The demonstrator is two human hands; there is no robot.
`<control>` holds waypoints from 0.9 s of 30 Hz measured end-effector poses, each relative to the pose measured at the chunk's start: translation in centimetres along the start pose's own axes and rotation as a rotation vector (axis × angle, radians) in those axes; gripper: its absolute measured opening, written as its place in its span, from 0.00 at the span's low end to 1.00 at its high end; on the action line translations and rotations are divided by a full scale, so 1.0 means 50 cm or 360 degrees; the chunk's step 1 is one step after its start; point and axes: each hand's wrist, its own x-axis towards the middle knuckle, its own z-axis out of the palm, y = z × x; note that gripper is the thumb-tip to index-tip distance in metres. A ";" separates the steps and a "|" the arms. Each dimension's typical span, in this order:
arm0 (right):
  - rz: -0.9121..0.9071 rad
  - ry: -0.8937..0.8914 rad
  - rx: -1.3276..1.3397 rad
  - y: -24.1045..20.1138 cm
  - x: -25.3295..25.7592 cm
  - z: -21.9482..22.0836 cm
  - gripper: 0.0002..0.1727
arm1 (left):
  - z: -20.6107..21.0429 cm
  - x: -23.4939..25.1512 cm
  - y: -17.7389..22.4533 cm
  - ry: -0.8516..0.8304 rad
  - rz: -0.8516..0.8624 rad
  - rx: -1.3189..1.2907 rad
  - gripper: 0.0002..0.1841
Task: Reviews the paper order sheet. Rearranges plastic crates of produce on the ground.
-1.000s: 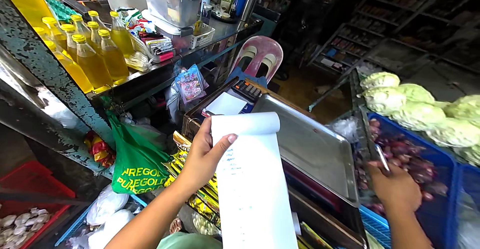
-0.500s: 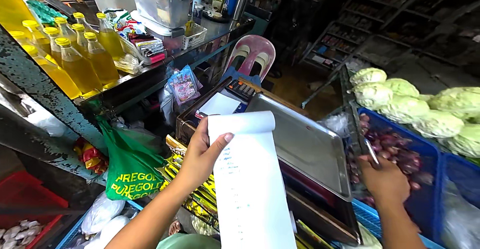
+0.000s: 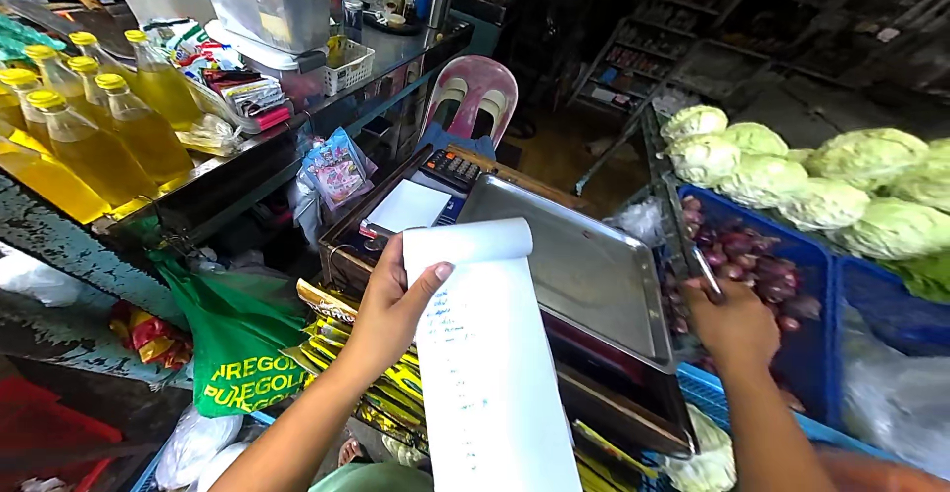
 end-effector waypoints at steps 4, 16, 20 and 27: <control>-0.0017 -0.0005 0.0022 0.001 -0.001 0.001 0.20 | 0.001 0.004 -0.005 -0.0012 0.0004 0.0016 0.14; -0.0004 0.0018 -0.0012 0.000 0.000 0.004 0.19 | -0.004 0.005 -0.004 -0.0031 0.0009 -0.0019 0.15; 0.0004 0.0017 -0.0018 -0.001 -0.001 0.003 0.19 | -0.006 0.004 -0.001 -0.0023 0.0008 -0.0022 0.15; 0.0008 0.0017 -0.0008 -0.004 -0.001 0.002 0.19 | -0.003 0.005 0.000 -0.0013 -0.0011 -0.0015 0.15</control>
